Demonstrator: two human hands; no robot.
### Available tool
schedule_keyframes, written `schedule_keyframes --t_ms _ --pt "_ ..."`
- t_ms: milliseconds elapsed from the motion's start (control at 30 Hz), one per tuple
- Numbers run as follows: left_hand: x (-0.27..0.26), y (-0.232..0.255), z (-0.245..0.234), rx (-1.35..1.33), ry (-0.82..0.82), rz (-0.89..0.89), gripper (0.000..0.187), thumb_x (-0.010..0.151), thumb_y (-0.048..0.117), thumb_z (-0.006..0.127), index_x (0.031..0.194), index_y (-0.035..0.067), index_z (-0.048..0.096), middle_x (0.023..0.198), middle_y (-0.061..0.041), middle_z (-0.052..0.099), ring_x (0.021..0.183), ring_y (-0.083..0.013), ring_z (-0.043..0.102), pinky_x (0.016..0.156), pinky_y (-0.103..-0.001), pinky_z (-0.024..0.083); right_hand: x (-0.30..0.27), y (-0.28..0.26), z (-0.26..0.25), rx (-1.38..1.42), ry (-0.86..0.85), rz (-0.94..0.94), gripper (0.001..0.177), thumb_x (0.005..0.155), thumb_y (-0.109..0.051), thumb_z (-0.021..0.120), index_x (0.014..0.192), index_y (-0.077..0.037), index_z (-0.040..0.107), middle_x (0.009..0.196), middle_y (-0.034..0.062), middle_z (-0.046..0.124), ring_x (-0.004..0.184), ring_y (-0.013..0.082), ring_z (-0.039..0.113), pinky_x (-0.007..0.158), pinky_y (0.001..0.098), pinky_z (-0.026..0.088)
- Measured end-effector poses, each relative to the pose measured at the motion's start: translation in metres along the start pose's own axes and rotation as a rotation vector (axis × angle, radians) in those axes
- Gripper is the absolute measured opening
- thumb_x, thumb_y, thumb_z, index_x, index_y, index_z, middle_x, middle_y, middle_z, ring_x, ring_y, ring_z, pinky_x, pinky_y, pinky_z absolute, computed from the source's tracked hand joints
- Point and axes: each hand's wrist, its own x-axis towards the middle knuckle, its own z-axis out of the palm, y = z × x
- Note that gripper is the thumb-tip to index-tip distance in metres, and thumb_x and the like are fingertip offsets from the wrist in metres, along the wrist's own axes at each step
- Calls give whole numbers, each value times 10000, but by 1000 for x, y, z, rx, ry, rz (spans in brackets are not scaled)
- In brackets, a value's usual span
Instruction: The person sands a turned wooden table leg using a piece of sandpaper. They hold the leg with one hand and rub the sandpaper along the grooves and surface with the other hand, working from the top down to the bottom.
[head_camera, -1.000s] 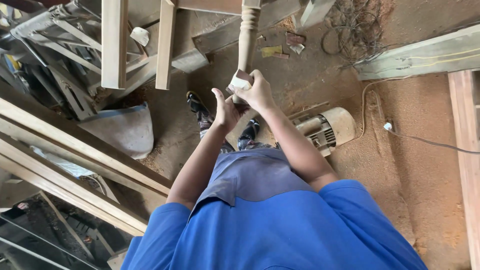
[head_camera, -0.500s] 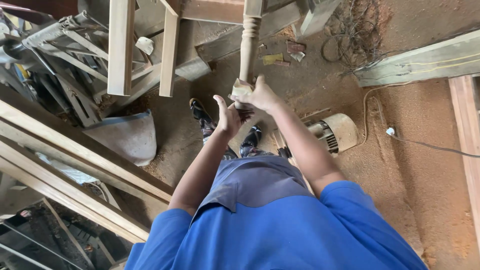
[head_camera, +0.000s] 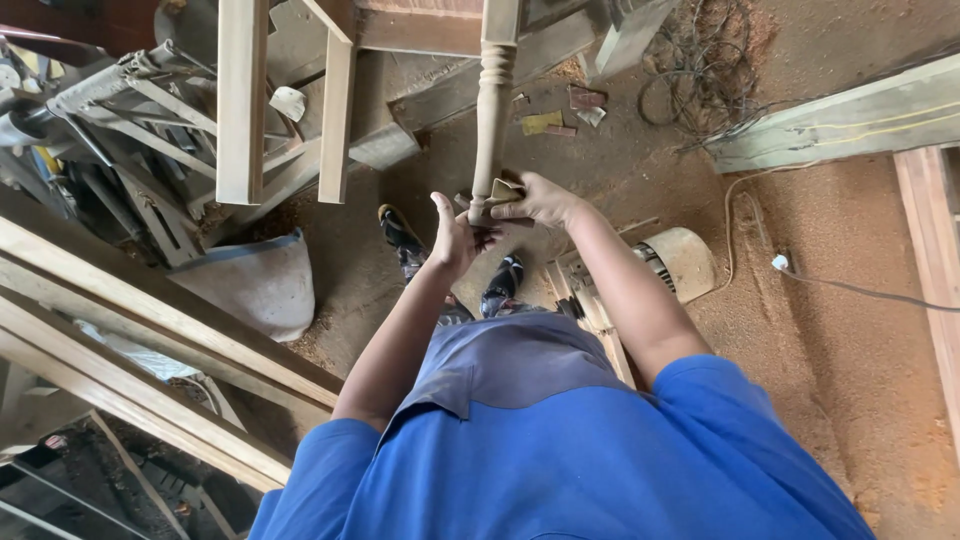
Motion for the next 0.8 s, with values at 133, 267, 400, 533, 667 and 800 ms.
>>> schedule_keyframes --t_ms 133,267,400,533,667,800 --pt "32 -26 -21 102 -13 -14 1218 737 1008 -27 1318 106 551 1034 -164 717 942 -334 708 812 -384 542 -8 -47 19 -331 61 90 859 704 -367 929 1336 71 548 1322 311 626 1292 475 554 1093 553 458" --pt "49 -31 -28 133 6 -11 1245 726 1029 -23 1318 90 542 1064 -205 710 973 -384 710 812 -418 526 17 -18 47 -550 357 259 704 714 -493 845 1204 -82 552 1113 191 726 1097 368 701 931 505 574" --pt "43 -26 -24 180 29 -12 1197 761 972 -79 1188 95 615 981 -179 741 902 -347 737 758 -378 525 23 -1 41 -467 308 164 770 721 -437 855 1234 -9 471 1092 227 719 1088 382 700 904 511 574" --pt "22 -13 -9 202 27 2 1220 726 966 -107 1187 116 636 952 -160 750 869 -315 747 722 -368 543 14 -21 21 -402 118 105 685 750 -400 838 1177 65 572 1089 282 702 1136 438 660 899 534 535" --pt "33 -21 -16 224 62 -3 1209 754 940 -129 1092 103 677 904 -151 757 838 -281 760 677 -335 557 2 -56 24 -450 81 134 703 742 -500 818 1080 78 602 1030 296 686 1093 445 667 880 527 525" --pt "14 -3 7 164 162 -15 1030 923 814 1 1030 39 671 894 -218 751 842 -326 767 678 -339 584 19 -10 42 -452 347 218 643 743 -506 808 1119 -41 571 1054 221 711 1076 377 700 862 489 577"
